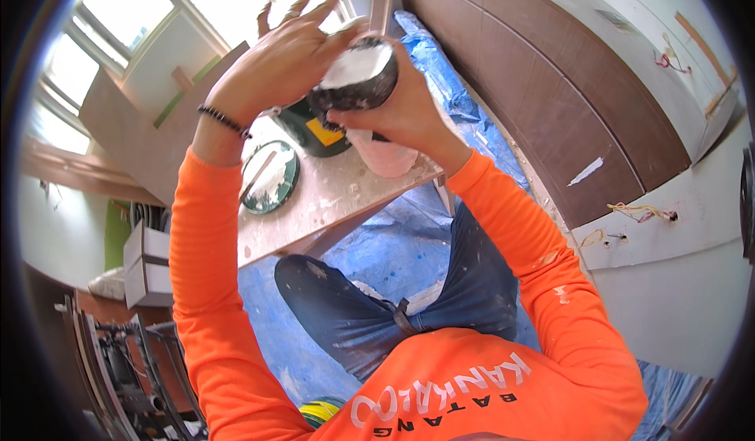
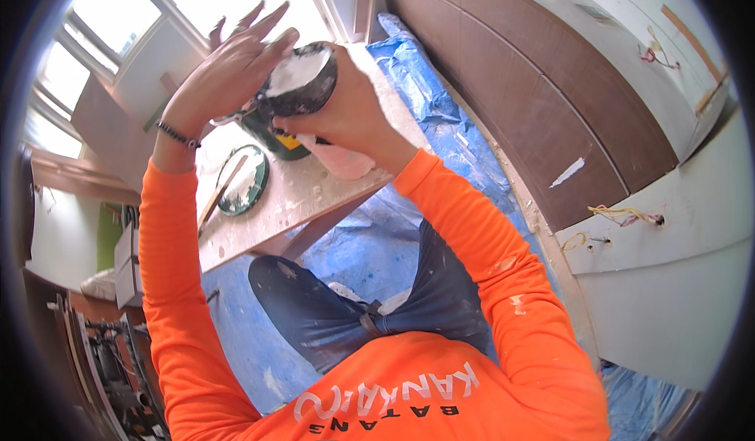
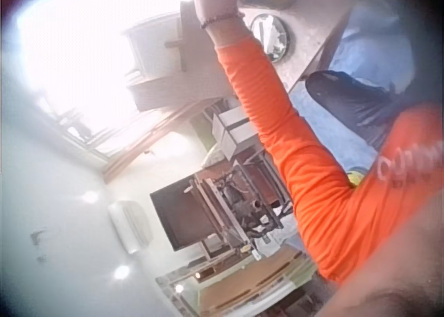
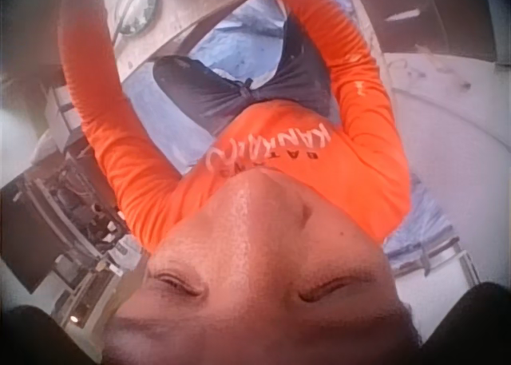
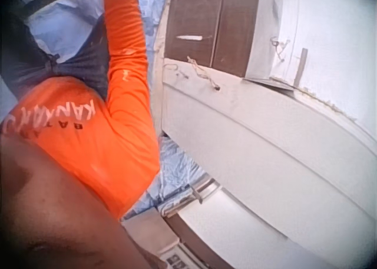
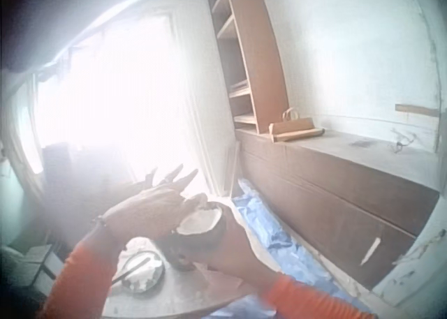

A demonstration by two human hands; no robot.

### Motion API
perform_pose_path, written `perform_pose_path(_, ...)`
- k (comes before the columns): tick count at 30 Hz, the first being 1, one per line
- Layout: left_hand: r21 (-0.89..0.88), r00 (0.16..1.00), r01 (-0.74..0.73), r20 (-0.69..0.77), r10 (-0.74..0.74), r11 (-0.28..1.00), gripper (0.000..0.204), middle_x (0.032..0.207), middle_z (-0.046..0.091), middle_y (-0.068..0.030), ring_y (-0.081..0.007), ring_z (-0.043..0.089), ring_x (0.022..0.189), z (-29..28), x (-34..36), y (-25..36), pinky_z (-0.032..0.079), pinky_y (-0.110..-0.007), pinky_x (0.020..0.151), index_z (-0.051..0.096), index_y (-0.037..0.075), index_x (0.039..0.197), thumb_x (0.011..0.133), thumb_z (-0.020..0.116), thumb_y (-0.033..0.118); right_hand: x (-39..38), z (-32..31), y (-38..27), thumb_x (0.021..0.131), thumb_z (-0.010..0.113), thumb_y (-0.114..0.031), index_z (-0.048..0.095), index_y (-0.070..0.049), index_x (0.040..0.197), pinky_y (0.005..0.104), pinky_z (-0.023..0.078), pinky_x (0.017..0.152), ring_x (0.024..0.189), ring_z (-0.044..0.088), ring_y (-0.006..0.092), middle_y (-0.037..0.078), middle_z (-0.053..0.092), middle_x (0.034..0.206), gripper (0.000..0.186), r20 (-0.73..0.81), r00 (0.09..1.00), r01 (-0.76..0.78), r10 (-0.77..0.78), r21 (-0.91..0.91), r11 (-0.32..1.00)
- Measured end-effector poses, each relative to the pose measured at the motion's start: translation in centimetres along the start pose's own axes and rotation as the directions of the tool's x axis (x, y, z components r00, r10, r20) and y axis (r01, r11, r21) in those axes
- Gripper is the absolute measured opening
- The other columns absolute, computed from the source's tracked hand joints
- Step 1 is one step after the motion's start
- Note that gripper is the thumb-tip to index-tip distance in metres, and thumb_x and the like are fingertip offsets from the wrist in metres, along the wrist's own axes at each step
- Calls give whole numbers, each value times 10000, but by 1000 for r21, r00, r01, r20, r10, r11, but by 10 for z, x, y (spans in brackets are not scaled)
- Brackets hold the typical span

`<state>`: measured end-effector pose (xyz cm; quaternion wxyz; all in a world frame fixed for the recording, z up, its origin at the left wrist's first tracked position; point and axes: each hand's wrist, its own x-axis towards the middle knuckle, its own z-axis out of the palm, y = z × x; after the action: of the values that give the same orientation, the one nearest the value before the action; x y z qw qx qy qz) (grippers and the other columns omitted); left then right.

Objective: The person retrieves a paint can, opens it, and stirs the contents with a stick. They then pour some paint into a coconut shell and continue mixing by hand before moving to a sink area.

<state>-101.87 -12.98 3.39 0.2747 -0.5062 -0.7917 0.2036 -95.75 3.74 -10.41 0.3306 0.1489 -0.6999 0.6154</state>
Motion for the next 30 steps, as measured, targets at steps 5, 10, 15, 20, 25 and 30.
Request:
perform_pose_path(5, -66, 996, -39, 72, 44, 997, 467, 1646, 435, -121, -351, 376, 1543, -5, 4, 6, 256, -625, 1237, 556, 164, 1485, 1019, 528, 155, 2, 2, 11, 588, 1030, -325, 486, 10, 1391, 349, 561, 964, 1089, 700, 231, 134, 692, 1201, 1027, -7, 1000, 25, -24, 110, 994)
perform_pose_path(10, -243, 985, -111, 103, 140, 964, 605, 1587, 452, -246, -396, 358, 1540, -8, 11, 12, 345, -690, 1179, 425, 107, 1580, 996, 510, 242, 6, -5, 12, 623, 1030, -252, 500, 8, 1330, 339, 585, 946, 1085, 708, 206, 127, 701, 1163, 921, 84, 996, -21, 11, 118, 993)
perform_pose_path(15, -46, 980, -106, -172, 97, 993, 604, 1590, 448, -214, -384, 418, 1502, 34, -10, -10, 331, -672, 1196, 385, 109, 1611, 1035, 466, 272, 6, 7, 4, 649, 1017, -190, 495, 19, 1305, 321, 606, 897, 1038, 725, 192, 128, 698, 1177, 864, 131, 990, 37, -54, 131, 991)
perform_pose_path(20, -370, 992, -48, 95, 89, 928, 582, 1473, 579, -199, -379, 526, 1412, -15, 8, 20, 391, -648, 1150, 402, 140, 1615, 1066, 456, 327, 7, -7, 2, 692, 988, -124, 520, 36, 1249, 297, 605, 850, 997, 726, 174, 133, 715, 1141, 745, 126, 992, -7, -10, 128, 992)
perform_pose_path(25, -230, 990, 114, 102, -93, 966, 568, 1363, 654, -211, -375, 591, 1331, -6, 10, 14, 436, -596, 1118, 487, 99, 1555, 1111, 377, 436, 8, 4, -10, 698, 980, -121, 558, 50, 1219, 276, 602, 776, 912, 726, 160, 118, 725, 1076, 692, 203, 976, -95, 76, 89, 991)
perform_pose_path(30, -625, 909, 382, 388, -153, 681, 771, 1309, 693, -227, -389, 629, 1271, -51, -1, 12, 462, -520, 1099, 705, 20, 1300, 1108, 243, 606, 11, -3, 7, 768, 901, -74, 684, 34, 1204, 307, 557, 881, 929, 723, 165, 92, 759, 1090, 499, 135, 991, -8, 4, 29, 1000)
